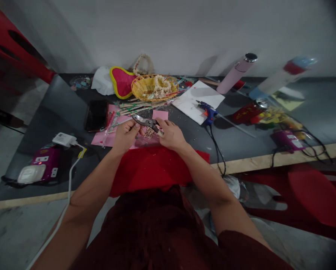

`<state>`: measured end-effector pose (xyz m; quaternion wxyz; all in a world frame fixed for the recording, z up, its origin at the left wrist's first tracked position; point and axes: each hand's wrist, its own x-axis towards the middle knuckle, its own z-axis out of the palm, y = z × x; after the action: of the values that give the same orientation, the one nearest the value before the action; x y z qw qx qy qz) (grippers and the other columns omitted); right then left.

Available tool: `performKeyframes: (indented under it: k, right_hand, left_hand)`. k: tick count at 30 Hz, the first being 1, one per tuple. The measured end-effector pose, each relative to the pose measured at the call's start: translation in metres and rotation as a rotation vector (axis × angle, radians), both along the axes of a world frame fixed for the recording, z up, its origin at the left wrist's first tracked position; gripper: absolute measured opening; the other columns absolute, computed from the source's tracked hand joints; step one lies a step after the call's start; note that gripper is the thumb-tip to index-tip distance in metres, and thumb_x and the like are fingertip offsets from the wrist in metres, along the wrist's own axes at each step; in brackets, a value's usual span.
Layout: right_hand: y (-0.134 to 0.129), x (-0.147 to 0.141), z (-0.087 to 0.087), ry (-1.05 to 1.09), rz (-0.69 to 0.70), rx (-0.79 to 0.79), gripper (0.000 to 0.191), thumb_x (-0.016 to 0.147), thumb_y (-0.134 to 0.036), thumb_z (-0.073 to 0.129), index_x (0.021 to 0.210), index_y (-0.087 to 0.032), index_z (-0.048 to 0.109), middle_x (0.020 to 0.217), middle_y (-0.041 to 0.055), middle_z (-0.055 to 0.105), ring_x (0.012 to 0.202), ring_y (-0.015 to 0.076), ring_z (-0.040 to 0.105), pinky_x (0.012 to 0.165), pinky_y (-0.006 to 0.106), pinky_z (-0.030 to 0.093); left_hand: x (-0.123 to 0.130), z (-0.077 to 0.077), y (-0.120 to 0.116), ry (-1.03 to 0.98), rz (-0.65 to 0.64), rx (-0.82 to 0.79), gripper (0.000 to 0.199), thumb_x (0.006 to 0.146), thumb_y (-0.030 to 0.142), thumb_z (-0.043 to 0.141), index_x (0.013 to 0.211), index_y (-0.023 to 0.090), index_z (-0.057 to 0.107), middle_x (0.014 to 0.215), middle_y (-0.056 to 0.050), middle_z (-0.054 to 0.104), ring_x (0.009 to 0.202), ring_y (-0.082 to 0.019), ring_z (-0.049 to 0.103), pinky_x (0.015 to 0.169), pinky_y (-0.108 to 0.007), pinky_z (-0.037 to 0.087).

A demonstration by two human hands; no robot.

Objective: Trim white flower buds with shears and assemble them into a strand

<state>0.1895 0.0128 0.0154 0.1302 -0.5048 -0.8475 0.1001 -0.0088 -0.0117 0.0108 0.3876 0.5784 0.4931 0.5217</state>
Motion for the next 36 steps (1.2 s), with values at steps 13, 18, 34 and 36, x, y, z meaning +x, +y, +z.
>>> performKeyframes:
  k: [13, 18, 34, 36]
  right_hand:
    - [0.003, 0.004, -0.003, -0.013, -0.003, 0.011, 0.072, 0.080, -0.030, 0.051, 0.147, -0.022, 0.025, 0.134, 0.0136, 0.049, 0.118, 0.0325, 0.045, 0.090, 0.048, 0.041]
    - [0.004, 0.005, -0.003, -0.010, -0.001, 0.014, 0.073, 0.079, -0.029, 0.052, 0.147, -0.023, 0.025, 0.133, 0.0129, 0.049, 0.118, 0.0322, 0.045, 0.091, 0.048, 0.041]
    - [0.000, 0.002, 0.000, -0.027, -0.003, 0.016, 0.056, 0.084, -0.026, 0.044, 0.139, -0.021, 0.037, 0.114, 0.0113, 0.060, 0.103, 0.0267, 0.055, 0.086, 0.037, 0.043]
    - [0.000, 0.001, 0.000, -0.025, -0.010, 0.005, 0.058, 0.082, -0.026, 0.047, 0.139, -0.021, 0.037, 0.115, 0.0116, 0.060, 0.103, 0.0274, 0.055, 0.086, 0.038, 0.043]
  left_hand:
    - [0.005, 0.011, -0.004, 0.124, 0.090, 0.056, 0.022, 0.086, 0.030, 0.055, 0.076, 0.016, 0.067, 0.068, -0.002, 0.068, 0.053, -0.009, 0.048, 0.050, -0.021, 0.034]
    - [0.002, 0.005, -0.002, 0.051, 0.038, 0.011, 0.027, 0.087, 0.039, 0.055, 0.075, 0.017, 0.066, 0.060, -0.001, 0.063, 0.047, -0.008, 0.042, 0.046, -0.022, 0.028]
    - [0.004, 0.006, -0.002, 0.041, 0.072, 0.016, 0.026, 0.087, 0.036, 0.053, 0.072, 0.017, 0.064, 0.063, -0.002, 0.065, 0.047, -0.008, 0.042, 0.044, -0.022, 0.030]
    - [0.005, 0.010, -0.004, 0.074, 0.071, 0.039, 0.022, 0.086, 0.033, 0.054, 0.076, 0.016, 0.065, 0.067, -0.002, 0.067, 0.051, -0.009, 0.048, 0.048, -0.021, 0.035]
